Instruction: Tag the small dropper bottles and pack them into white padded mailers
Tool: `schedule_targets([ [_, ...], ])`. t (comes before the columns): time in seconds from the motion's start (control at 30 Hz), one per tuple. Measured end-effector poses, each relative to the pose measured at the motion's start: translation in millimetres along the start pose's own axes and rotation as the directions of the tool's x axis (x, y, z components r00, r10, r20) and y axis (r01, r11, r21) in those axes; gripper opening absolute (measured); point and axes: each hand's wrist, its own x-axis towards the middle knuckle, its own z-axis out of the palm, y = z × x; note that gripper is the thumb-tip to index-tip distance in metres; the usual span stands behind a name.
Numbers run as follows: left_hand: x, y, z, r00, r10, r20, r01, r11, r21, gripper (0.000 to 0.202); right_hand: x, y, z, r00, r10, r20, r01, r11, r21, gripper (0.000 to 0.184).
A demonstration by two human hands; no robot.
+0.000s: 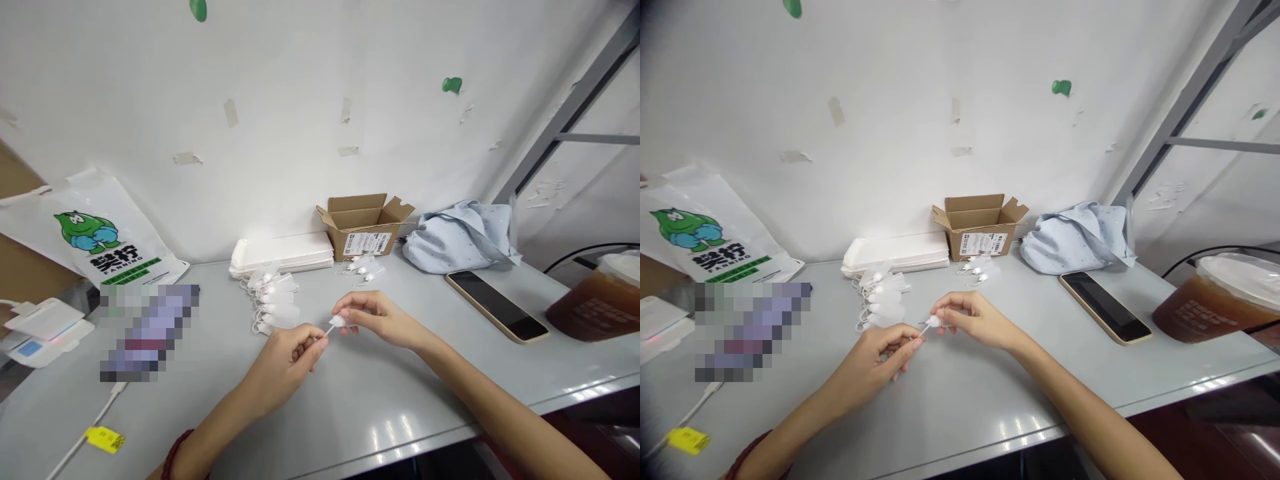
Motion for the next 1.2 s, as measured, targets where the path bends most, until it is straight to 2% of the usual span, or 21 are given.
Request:
schedule_targets([
  [0.23, -1.8, -1.1, -2.2, 1.0, -0.023, -0.014, 0.023, 1.0, -0.008, 0.03, -0.1, -2.3, -2.8, 0.989, 0.023, -0.146, -0.031, 0.998, -0.054, 0.028],
  [0.9, -1.9, 0.7, -1.0, 0.994, -0.109, -0.015, 0.107, 0.992, -0.06, 0.034, 0.1, -1.7, 2.6, 0.989, 0.034, -0.147, -0.043, 0.997, -0.057, 0.026],
  [1.2, -2.6, 3.1, -3.7, 0.999, -0.049, 0.019, 0.052, 0.979, -0.199, 0.027, 0.3, 0.8, 5.6, 0.996, 0.038, -0.079, -0.041, 0.999, -0.03, 0.026],
])
